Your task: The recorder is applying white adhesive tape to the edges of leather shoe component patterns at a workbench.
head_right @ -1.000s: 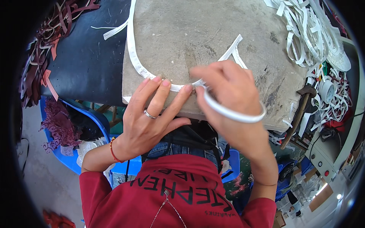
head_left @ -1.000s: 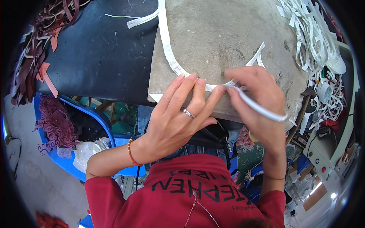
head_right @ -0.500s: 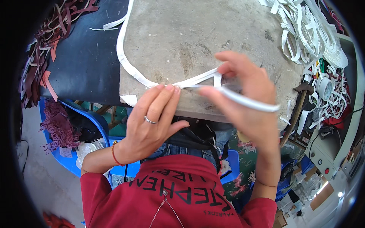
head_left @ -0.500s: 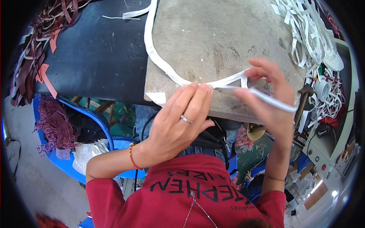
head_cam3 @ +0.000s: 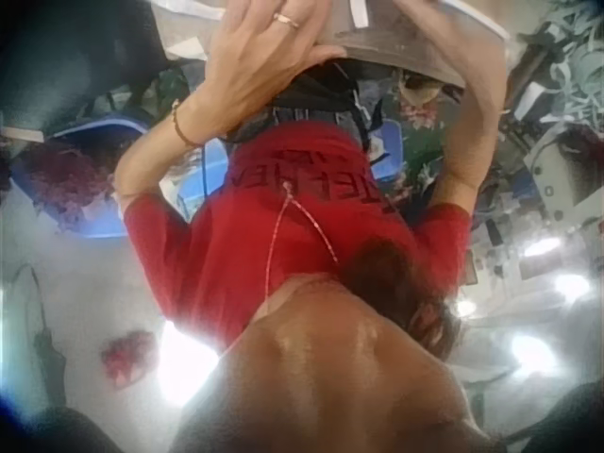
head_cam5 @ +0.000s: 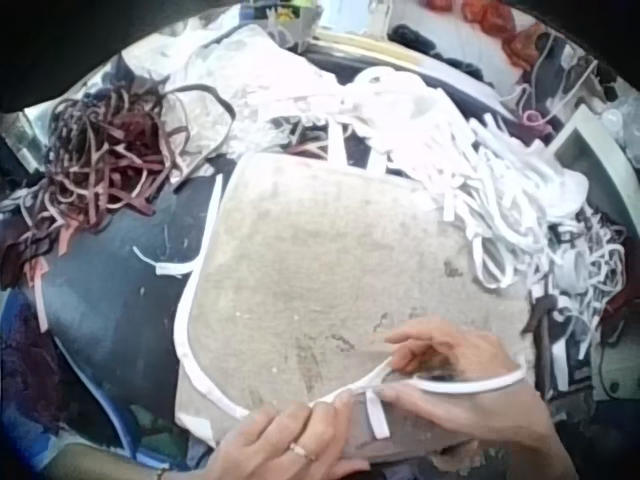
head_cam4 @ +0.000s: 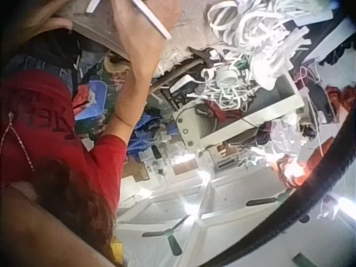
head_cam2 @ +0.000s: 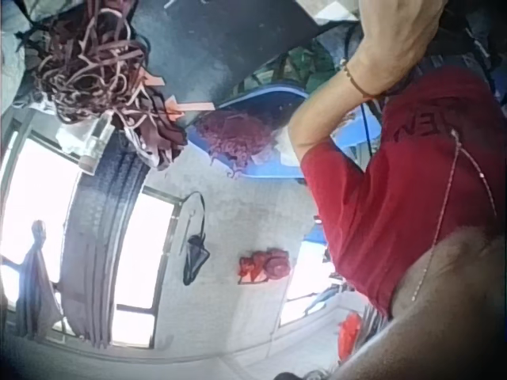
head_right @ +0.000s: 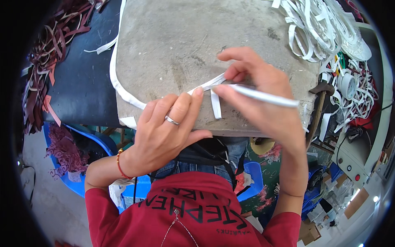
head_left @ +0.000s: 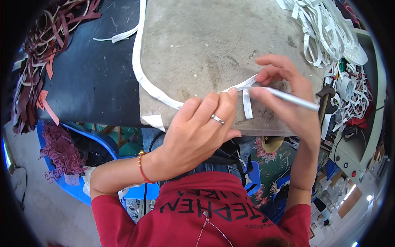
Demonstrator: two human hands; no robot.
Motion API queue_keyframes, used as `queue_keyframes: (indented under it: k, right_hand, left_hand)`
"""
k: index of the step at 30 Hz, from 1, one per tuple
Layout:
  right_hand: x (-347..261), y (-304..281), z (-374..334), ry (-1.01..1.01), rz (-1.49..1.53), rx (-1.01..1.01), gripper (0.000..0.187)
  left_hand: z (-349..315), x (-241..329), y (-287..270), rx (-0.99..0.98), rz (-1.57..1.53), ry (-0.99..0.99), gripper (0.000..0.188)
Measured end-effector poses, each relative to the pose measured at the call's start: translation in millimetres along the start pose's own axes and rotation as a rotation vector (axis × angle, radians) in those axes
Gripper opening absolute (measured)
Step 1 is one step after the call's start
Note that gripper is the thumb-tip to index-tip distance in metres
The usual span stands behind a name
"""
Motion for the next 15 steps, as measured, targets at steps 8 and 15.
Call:
queue_keyframes:
  k: [8,15]
  right_hand:
    - [-8,0,-1,-0.132,-0.375,0.023,0.009]
    - [30,-43,-22,0.104,-0.220,0.528,0.025]
  left_hand:
    - [21,-8,0,-0.062,-0.171,0.068,0.070]
    - [30,4,7,-0.089,-0.297,0.033,0.071]
Point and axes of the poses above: each hand's wrist, its own z-axis towards the middle knuckle, its own y-axis out of the palm, x = y × z, the point moved 9 cm from there along z, towards the middle knuckle, and after that the axes turned 3 degrees about z, right-handed, at the moved point
